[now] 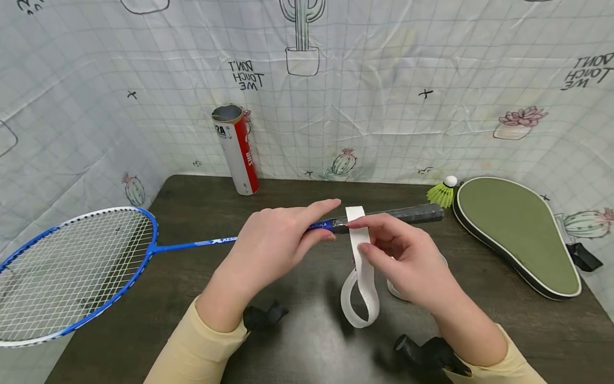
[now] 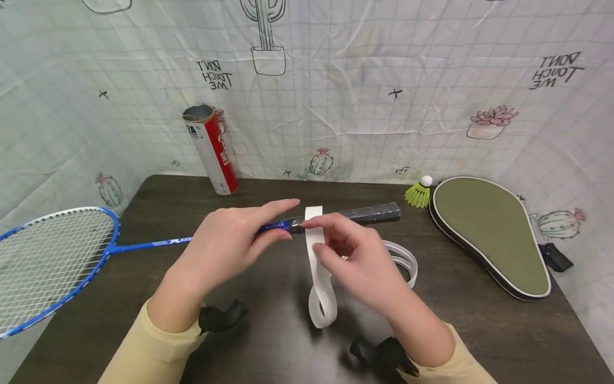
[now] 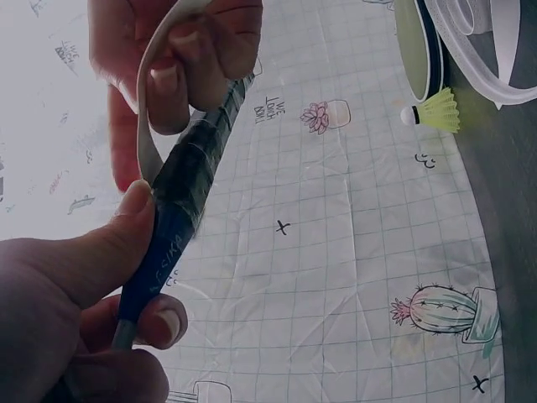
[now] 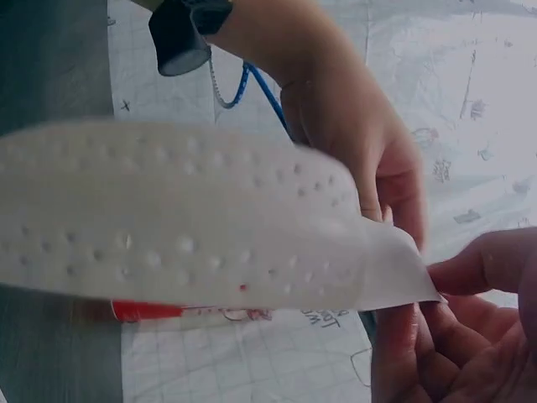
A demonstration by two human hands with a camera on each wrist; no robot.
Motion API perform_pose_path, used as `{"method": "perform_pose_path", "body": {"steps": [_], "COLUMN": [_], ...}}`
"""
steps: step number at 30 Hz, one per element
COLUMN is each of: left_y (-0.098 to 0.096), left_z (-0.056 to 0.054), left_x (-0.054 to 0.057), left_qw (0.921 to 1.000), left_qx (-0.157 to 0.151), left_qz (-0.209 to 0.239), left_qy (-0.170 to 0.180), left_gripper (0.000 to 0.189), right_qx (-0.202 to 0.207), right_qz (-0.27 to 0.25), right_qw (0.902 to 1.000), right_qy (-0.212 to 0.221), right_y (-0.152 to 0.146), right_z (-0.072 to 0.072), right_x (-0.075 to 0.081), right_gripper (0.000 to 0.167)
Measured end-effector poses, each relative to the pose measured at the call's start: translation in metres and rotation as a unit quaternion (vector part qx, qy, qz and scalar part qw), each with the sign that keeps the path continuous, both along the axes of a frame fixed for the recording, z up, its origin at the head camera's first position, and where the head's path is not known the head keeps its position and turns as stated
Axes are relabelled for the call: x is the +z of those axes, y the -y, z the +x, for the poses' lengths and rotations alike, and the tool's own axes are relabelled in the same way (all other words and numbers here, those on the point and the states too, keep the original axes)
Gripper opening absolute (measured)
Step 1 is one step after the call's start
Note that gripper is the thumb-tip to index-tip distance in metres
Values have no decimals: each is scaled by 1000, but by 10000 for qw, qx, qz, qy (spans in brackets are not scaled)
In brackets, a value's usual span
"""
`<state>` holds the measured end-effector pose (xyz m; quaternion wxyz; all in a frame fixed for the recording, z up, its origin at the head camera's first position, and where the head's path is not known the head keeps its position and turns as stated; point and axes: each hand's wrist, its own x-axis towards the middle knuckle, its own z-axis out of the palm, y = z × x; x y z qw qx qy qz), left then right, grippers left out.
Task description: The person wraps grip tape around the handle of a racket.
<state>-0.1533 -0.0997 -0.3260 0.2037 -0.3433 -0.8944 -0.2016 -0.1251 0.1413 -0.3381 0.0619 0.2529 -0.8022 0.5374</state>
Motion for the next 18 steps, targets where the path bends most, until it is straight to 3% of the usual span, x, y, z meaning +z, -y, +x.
{"method": "perform_pose_path", "body": {"steps": [7,18], "left_y": [3,7], "left_z": [-1,-4], "left_x": [3,4], "left_qw": [9996,9992], "left_qx": [192,196], "left_qz": [-124,-212], "left_qy": [134,285], "left_gripper": [39,33], "right_qx": [604,600], "right_qz": [155,383], "right_qw": [9979,9975], "right_qy": [164,11], "right_y": [5,8], "right_z": [-1,3], "right_x": [-3,-6], "right_gripper": [45,56]}}
